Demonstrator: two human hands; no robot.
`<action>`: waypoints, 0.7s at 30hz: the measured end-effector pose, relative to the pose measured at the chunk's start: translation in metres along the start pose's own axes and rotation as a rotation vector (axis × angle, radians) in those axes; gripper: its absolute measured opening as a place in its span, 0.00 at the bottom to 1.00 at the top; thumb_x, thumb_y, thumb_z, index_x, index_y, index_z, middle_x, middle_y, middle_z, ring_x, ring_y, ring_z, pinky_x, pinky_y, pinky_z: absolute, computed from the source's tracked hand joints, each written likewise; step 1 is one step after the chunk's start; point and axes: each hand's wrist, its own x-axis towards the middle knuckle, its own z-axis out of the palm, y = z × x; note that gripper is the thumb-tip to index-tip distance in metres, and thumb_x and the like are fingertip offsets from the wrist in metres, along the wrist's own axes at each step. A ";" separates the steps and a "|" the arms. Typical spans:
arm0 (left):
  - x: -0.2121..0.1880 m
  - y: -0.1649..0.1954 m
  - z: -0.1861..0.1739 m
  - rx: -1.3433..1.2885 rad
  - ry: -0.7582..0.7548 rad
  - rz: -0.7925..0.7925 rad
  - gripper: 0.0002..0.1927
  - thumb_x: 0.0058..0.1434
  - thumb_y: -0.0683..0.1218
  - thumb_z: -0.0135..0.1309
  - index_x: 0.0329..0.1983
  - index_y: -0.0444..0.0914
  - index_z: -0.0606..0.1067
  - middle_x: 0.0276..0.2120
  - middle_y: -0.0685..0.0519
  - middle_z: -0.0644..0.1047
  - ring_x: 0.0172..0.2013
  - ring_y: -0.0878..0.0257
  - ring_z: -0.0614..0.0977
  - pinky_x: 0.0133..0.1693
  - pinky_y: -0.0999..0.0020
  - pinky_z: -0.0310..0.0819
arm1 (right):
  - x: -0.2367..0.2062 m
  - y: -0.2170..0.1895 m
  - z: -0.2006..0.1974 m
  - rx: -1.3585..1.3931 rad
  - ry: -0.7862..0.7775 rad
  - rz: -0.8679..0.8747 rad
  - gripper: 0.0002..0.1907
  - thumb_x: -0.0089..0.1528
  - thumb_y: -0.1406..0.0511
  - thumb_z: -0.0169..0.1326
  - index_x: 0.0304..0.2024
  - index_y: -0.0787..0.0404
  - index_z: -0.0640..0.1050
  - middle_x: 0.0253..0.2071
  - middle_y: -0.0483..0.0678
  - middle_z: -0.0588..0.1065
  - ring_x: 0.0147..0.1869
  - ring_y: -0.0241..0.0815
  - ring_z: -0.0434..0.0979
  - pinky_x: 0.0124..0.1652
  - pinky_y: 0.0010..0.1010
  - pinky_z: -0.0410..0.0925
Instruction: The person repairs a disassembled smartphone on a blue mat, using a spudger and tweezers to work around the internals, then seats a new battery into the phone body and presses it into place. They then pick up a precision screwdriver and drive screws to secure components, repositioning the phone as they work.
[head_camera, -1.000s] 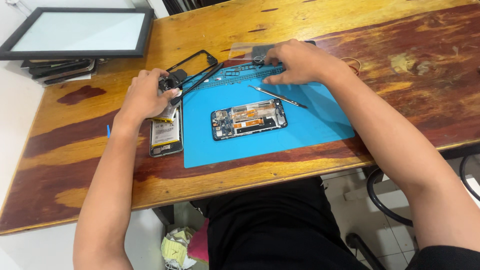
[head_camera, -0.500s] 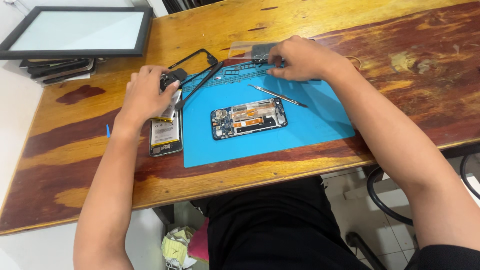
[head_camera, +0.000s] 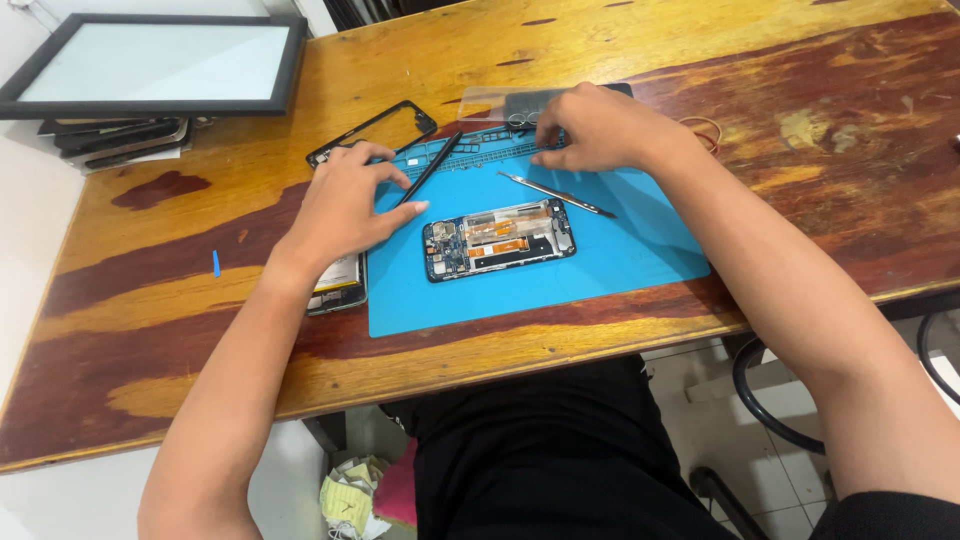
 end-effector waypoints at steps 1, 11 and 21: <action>0.001 0.001 0.001 -0.004 0.006 0.010 0.17 0.57 0.59 0.65 0.39 0.41 0.84 0.55 0.46 0.76 0.58 0.44 0.72 0.58 0.48 0.63 | 0.000 0.000 0.000 0.000 0.005 -0.007 0.16 0.60 0.57 0.62 0.43 0.61 0.85 0.43 0.56 0.82 0.47 0.57 0.82 0.48 0.44 0.73; -0.001 -0.002 0.004 0.017 0.038 -0.028 0.09 0.58 0.52 0.64 0.31 0.42 0.85 0.54 0.47 0.78 0.55 0.46 0.73 0.56 0.50 0.65 | 0.002 0.001 0.007 -0.020 0.028 -0.041 0.17 0.59 0.57 0.63 0.45 0.60 0.84 0.44 0.56 0.81 0.49 0.56 0.81 0.48 0.44 0.72; -0.002 -0.004 -0.001 0.059 0.056 -0.019 0.11 0.57 0.53 0.64 0.37 0.42 0.84 0.53 0.47 0.77 0.53 0.45 0.74 0.54 0.49 0.66 | 0.002 0.003 0.008 -0.034 0.020 -0.045 0.17 0.58 0.57 0.64 0.43 0.60 0.84 0.45 0.56 0.81 0.50 0.56 0.81 0.49 0.44 0.72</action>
